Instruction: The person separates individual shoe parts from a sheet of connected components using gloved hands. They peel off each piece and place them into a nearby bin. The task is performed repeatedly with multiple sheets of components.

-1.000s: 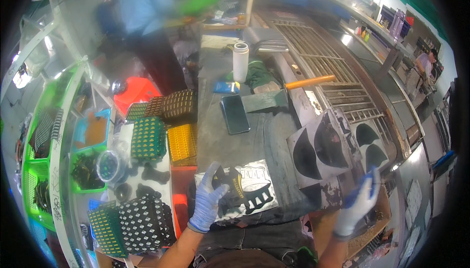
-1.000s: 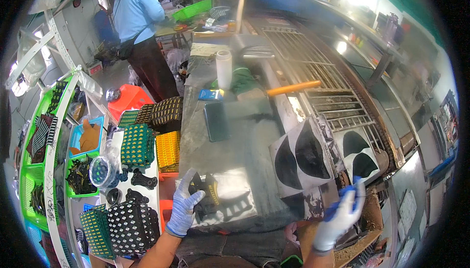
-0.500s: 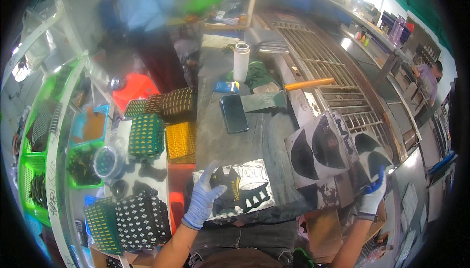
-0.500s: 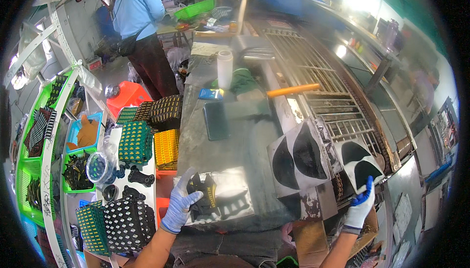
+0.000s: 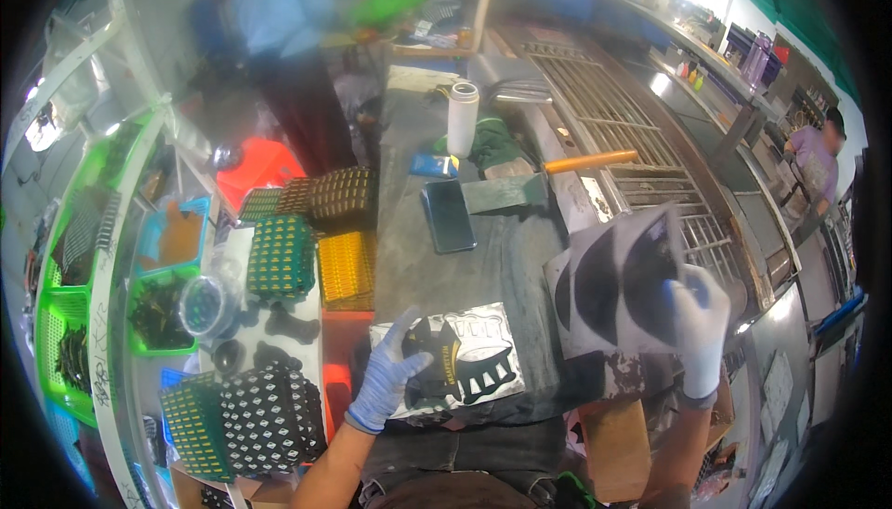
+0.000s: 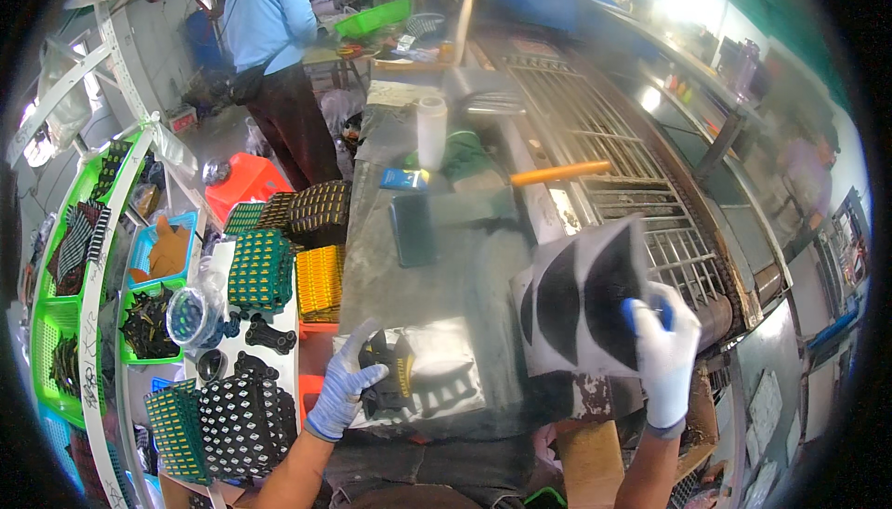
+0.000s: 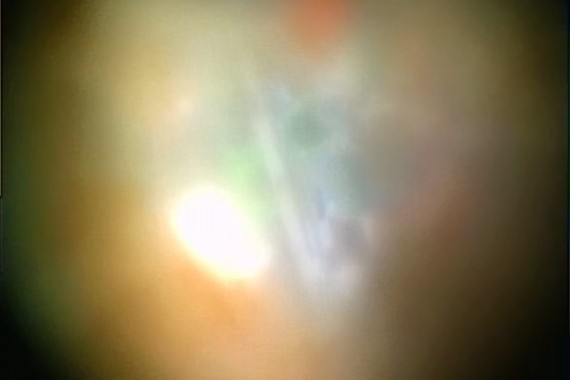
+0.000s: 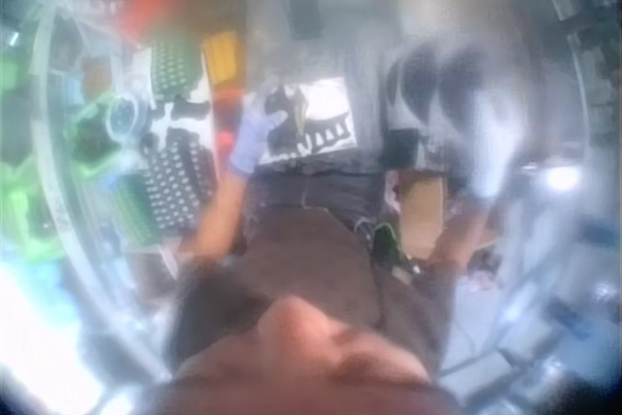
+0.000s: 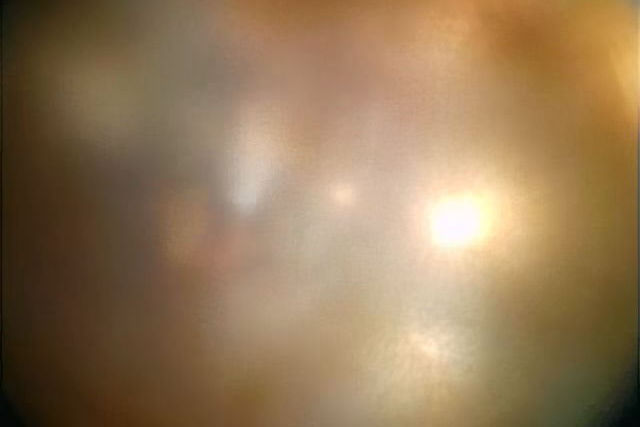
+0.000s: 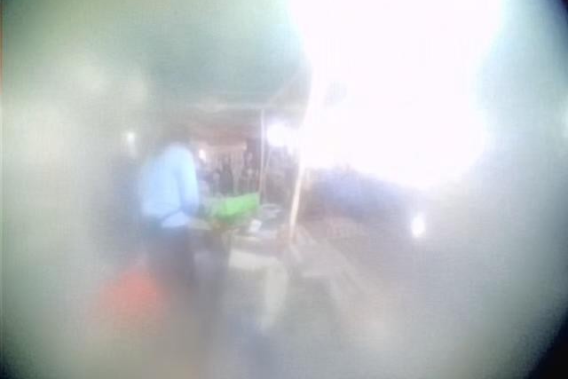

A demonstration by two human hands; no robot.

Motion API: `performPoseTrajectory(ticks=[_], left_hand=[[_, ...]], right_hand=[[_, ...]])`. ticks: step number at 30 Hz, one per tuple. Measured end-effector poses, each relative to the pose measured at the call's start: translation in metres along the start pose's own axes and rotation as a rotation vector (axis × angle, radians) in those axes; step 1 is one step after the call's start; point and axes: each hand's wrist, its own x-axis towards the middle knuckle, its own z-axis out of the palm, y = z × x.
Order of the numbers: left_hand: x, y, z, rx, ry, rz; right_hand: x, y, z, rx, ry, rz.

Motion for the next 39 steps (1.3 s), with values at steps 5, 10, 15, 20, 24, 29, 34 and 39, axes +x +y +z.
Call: performPoseTrajectory(ticks=[5,10,15,20,24,29,34,39], left_hand=[[0.000,-0.001,-0.001,0.010,0.006,0.010],[0.001,-0.002,-0.001,0.003,0.022,-0.008],[0.001,0.000,-0.001,0.066,0.026,-0.011],[0.000,0.000,-0.005,0.104,0.039,0.030],[0.000,-0.005,-0.008,0.169,0.107,0.116],[-0.002,-0.007,-0.006,0.389,0.121,0.138],[-0.005,-0.007,0.002,0.580,0.090,0.133],[-0.003,-0.007,0.005,0.615,0.106,0.199]], right_hand=[[0.005,-0.023,0.034,-0.406,-0.081,-0.229],[-0.013,-0.028,0.036,-0.208,0.145,-0.348],[-0.065,-0.029,0.096,-0.027,-0.435,-0.380],[-0.095,-0.015,0.148,-0.118,-0.681,-0.456],[-0.101,-0.012,0.162,-0.149,-0.723,-0.489],[-0.100,-0.024,0.164,-0.111,-0.701,-0.513],[-0.087,-0.025,0.162,0.165,-0.764,-0.461],[-0.081,-0.014,0.160,0.155,-0.868,-0.410]])
